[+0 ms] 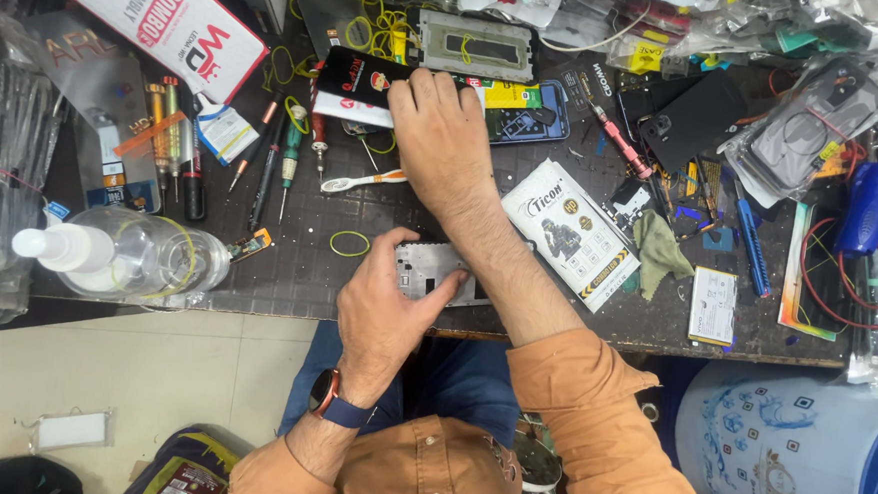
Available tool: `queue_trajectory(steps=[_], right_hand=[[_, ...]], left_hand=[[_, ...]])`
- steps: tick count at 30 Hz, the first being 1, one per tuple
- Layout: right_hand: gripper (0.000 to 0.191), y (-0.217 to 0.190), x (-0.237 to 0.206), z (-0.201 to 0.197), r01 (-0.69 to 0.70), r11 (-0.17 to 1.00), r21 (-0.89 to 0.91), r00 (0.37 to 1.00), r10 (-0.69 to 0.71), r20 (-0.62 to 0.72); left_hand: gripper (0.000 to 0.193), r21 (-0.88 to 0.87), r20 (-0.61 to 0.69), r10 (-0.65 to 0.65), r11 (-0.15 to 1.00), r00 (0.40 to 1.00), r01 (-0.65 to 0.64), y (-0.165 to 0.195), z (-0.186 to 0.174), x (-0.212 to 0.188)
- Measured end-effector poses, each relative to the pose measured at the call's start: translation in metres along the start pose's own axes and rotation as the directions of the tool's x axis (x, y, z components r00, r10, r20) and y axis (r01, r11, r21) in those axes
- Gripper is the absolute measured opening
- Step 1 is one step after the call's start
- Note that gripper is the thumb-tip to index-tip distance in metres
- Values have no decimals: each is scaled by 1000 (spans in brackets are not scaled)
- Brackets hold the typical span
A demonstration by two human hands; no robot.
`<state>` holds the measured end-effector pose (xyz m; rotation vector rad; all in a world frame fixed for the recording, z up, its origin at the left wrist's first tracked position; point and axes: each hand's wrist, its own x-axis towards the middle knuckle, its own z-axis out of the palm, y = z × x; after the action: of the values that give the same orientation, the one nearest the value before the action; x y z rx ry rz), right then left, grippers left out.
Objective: The person cleans the interior of a disassembled smartphone chassis using a metal tool and a toothbrush, then handles a battery and a screen assembly. The person scrapes residue from the chassis edges and wipes surfaces before placing the screen assembly aside.
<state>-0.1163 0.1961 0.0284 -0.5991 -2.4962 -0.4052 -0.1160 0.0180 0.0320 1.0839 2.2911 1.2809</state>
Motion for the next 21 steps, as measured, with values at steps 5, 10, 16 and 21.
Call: queue_trajectory(steps=[5, 10, 16, 21], right_hand=[[27, -5, -1, -9, -11, 998, 54, 998, 8, 58], [40, 2, -12, -24, -48, 950, 310, 996, 24, 80], [23, 71, -62, -69, -324, 876, 357, 946, 310, 98], [21, 123, -112, -98, -565, 815, 126, 795, 497, 347]], left_hand=[[61, 11, -17, 27, 1000, 1000, -27, -2, 2, -1], [61, 5, -8, 10, 1000, 1000, -10, -1, 2, -1], [59, 4, 16, -30, 1000, 999, 30, 2, 0, -2], [61, 0, 4, -27, 1000, 1000, 27, 1, 2, -2]])
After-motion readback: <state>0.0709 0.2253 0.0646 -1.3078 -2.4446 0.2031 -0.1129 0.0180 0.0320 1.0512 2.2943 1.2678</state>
